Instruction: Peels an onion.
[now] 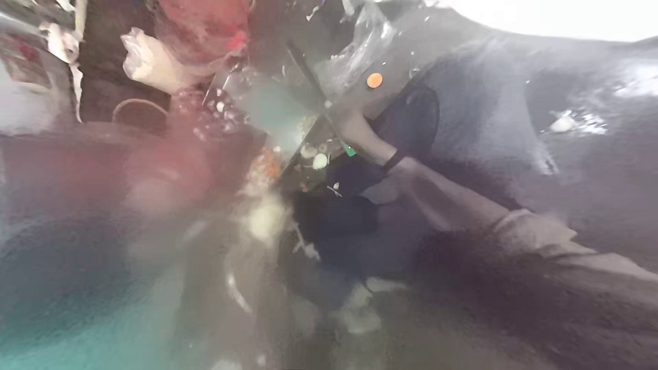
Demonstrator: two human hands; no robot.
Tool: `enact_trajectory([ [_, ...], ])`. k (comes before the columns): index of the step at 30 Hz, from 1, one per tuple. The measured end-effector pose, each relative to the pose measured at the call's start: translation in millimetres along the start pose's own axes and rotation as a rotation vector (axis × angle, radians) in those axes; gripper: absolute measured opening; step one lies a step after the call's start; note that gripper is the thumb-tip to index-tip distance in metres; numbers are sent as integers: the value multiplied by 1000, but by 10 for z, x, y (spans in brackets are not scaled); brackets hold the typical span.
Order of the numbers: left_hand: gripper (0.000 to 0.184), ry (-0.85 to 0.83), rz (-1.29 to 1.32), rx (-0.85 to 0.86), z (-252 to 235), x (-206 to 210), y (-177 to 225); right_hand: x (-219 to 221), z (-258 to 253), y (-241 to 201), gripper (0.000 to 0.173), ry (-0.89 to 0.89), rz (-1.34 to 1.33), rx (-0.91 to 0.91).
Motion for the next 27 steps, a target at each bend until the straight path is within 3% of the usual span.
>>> enact_trajectory([
  [1, 36, 48, 266, -34, -282, 230, -311, 12, 33, -16, 33, -23, -2, 27],
  [2, 31, 44, 491, -55, -562, 417, -610, 42, 65, -21, 34, -57, -17, 35],
  [4, 37, 41, 728, -93, -1007, 682, -1004, 95, 107, 27, 33, -114, -48, 31],
  [7, 57, 168, 692, -201, -1211, 729, -1366, 131, 70, 63, 30, -121, 102, 26],
  [10, 56, 246, 591, -235, -1130, 614, -1407, 237, 31, 20, 36, -144, 392, -117],
  [13, 43, 329, 503, -194, -1020, 473, -1386, 482, 126, 56, 38, -221, 512, -210],
  [19, 43, 445, 325, -117, -1030, 345, -1363, 669, 356, 53, 37, -290, 700, -269],
  [23, 44, 407, 376, -70, -992, 361, -1290, 605, 501, 31, 36, -261, 599, -287],
  [27, 38, 441, 606, -27, -1019, 349, -1282, 558, 549, 20, 40, -276, 593, -221],
])
Point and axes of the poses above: each hand's wrist, its own z-axis away from the middle knuckle, its own x-axis out of the palm, y = z × x, the point moved 8 cm from there along -z, towards the middle knuckle, and after that the axes turned 4 degrees about z, right-handed, at the moved point
